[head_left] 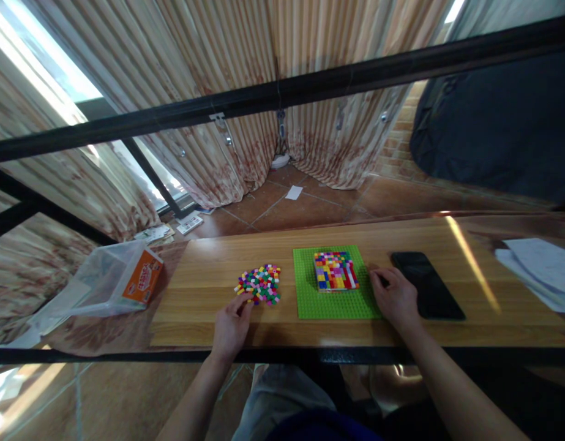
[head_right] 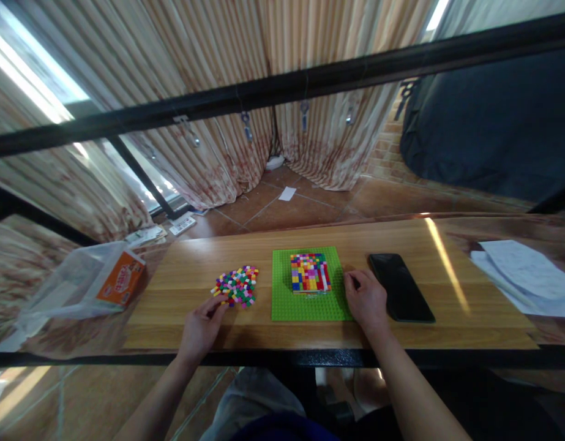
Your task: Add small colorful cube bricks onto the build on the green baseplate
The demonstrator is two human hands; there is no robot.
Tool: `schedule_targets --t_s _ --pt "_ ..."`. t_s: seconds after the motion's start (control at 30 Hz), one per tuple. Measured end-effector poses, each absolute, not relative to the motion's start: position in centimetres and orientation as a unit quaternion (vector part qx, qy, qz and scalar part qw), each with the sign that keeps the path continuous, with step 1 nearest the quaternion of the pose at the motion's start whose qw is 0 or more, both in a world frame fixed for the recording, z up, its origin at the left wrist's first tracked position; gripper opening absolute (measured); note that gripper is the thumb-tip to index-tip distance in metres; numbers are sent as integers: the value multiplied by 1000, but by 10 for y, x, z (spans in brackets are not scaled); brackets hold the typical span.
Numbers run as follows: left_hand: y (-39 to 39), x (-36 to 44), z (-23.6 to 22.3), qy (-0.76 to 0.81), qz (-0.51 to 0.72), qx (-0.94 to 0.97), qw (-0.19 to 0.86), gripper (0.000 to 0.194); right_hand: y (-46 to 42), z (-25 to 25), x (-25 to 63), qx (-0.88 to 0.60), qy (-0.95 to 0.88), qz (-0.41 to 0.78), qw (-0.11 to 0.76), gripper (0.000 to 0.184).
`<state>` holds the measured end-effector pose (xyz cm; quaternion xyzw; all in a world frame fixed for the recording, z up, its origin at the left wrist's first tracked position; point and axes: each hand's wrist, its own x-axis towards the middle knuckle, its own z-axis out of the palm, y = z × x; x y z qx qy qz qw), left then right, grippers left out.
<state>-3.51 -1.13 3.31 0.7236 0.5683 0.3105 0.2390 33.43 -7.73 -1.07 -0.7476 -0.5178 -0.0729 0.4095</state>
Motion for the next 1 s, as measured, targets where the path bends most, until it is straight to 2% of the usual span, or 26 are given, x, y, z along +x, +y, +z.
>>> schedule_targets --t_s 0.33,0.7,0.83,1.0 --pt "-9 -24 49 507 349 759 212 23 -77 -7 332 -746 -518 -68 414 28" --pt "9 83 63 387 375 795 279 20 -76 -8 333 -746 -519 -63 412 29" --pt "16 112 62 375 331 818 284 20 -76 -5 331 -748 -518 -64 410 29" --pt "17 130 59 408 279 839 228 18 -76 -2 329 -752 -516 -57 407 28"
